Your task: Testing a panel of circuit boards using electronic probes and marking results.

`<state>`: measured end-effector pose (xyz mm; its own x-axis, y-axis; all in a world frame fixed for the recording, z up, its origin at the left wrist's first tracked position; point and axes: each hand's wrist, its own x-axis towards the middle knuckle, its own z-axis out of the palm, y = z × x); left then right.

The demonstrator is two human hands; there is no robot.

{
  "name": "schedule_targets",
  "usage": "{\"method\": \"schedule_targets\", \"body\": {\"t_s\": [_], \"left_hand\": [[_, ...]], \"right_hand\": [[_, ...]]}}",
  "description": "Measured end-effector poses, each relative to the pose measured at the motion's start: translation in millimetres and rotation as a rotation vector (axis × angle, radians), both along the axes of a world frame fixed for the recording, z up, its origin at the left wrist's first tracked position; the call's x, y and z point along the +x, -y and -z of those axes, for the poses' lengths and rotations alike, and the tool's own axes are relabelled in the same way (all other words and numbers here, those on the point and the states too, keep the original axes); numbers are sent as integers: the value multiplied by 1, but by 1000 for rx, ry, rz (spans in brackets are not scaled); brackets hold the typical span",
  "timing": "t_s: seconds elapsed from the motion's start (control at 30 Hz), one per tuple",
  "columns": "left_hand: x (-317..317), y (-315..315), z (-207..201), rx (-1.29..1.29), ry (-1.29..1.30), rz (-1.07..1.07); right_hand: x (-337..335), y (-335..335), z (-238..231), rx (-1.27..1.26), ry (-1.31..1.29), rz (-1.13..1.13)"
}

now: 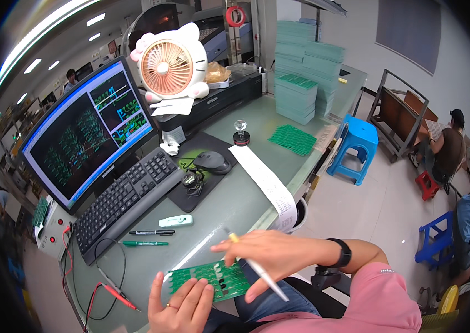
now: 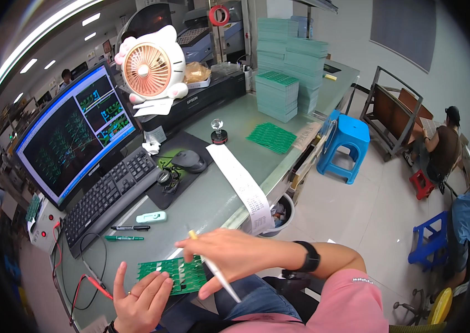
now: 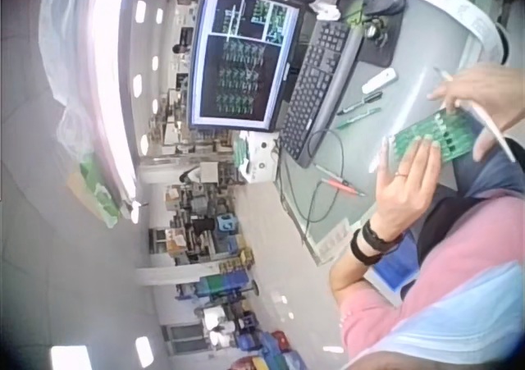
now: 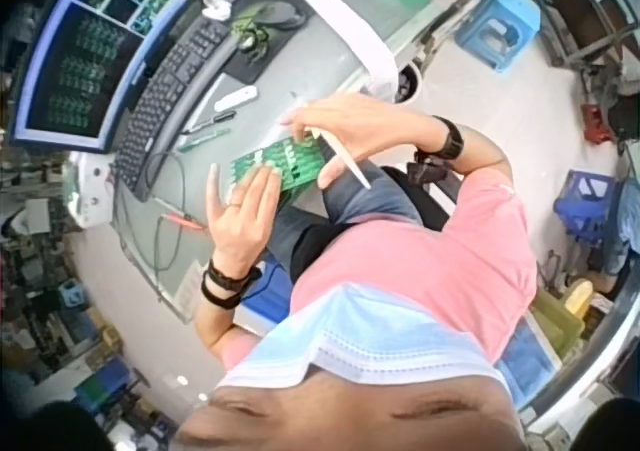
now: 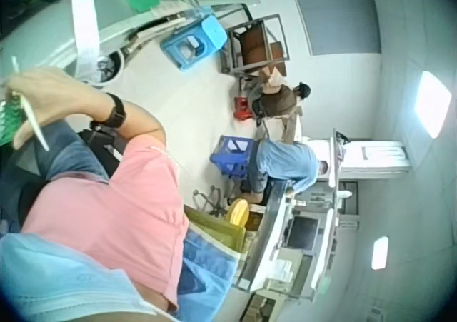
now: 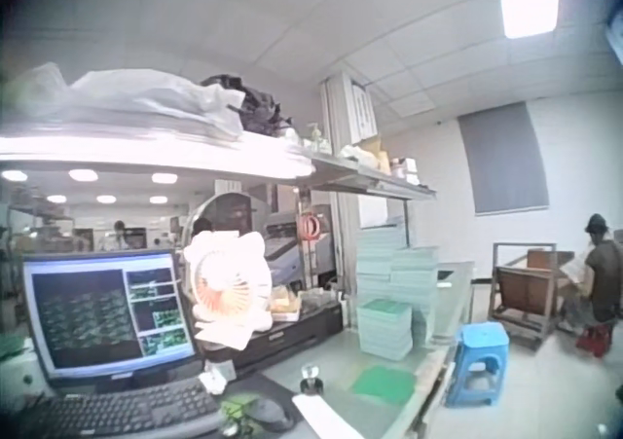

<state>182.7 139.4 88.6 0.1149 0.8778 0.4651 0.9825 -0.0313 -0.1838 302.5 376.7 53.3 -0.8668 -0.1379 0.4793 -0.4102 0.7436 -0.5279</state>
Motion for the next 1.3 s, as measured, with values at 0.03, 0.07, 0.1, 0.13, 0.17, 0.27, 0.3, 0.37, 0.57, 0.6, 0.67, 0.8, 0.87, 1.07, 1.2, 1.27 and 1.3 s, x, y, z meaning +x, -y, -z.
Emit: {"method": "schedule_targets", "body": {"t_s": [0.03,0.07,0.1,0.13,0.17,0.27,0.3,0.37,0.57,0.6,0.67,0.8,0.87,1.07,1.2,1.27,1.3], "left_hand": [[1,-4,-3,3,-6,4],[1,-9,-3,31,-16,18],[1,-13,-4,57,-26,30],[-1,-17,-3,44,-30,45],[-1,-21,-4,47,-32,44],[0,-36,-10,79,-59,39],[0,-37,-10,79,-61,36],[-2,-39,-7,79,58,-9],[3,-65,10,-229,95,-26],[2,-70,17,-283,99,-3],[5,-93,31,-288,145,32],[10,-158,63,-256,189,64],[13,-185,81,-213,168,46],[27,-220,109,-73,2,13],[29,-223,107,-10,-3,20],[27,-223,104,-42,3,24],[26,-221,102,-68,8,17]], "right_hand": [[-7,5,-2,-54,209,-49],[-10,7,-3,-108,419,-97],[-9,5,-1,-106,414,-97],[-8,1,2,-104,363,-84],[-6,-2,4,-102,313,-71],[5,-33,-2,-9,197,138],[8,-50,-5,-2,162,275],[6,-101,-1,145,12,575],[12,-227,23,131,314,1069],[7,-237,35,128,313,1061],[2,-255,50,527,46,1108],[-56,-211,4,258,76,1078],[-86,-197,-3,299,145,1016],[-157,-184,-6,523,441,829],[-183,-185,1,524,397,835],[-178,-195,2,409,342,843],[-173,-198,0,301,282,839]]}}
